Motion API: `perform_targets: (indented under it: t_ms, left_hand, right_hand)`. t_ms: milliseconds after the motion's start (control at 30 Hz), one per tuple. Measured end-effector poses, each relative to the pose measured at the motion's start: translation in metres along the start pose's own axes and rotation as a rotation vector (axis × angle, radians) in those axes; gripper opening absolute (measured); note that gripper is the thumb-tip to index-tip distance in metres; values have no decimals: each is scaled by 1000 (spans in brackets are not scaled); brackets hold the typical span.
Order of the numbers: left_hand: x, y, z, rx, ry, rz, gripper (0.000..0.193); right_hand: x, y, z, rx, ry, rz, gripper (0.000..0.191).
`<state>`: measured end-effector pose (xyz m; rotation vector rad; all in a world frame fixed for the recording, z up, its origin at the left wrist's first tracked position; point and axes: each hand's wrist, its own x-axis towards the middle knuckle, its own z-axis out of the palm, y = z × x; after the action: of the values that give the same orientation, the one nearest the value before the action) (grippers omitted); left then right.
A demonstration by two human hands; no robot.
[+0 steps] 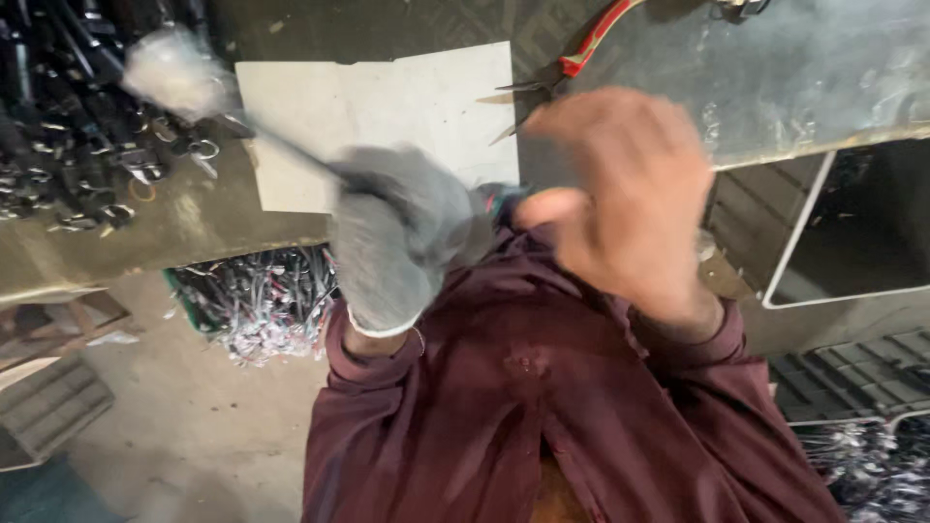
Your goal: The person holds a black cable against the workbench and uses red-handled pliers to strip insulation from the cable ends, pulling off cut insulation pieces and revealing inner colored wires. They repeat the stripping process on successive cable ends, setting finished cables aside and picking up new ones.
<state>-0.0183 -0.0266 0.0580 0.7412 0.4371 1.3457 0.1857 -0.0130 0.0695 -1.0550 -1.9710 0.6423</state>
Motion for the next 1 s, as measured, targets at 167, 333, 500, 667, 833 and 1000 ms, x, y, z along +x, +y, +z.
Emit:
perform_targets:
  t_ms: [167, 333, 500, 667, 833, 1000]
  left_hand:
    - [-5, -39, 33, 603, -329, -183, 20]
    - [-13, -48, 29, 557, -500, -314, 19]
    - [14, -32, -6, 865, -460, 162, 10]
    - [17, -34, -29, 252, 168, -256, 28]
    - [16, -18, -44, 438, 191, -313, 27]
    - [4, -36, -30, 330, 250, -97, 22]
  right_hand:
    - [38, -12, -35, 1096, -135, -21, 35]
    - [18, 9, -58, 1352, -121, -30, 36]
    - [-13, 49, -46, 1451, -4, -46, 39]
    - [29, 53, 8, 1043, 380, 272, 41]
    - [-31, 65, 66, 1045, -259, 598, 43]
    - [-81, 108, 65, 954, -231, 478, 44]
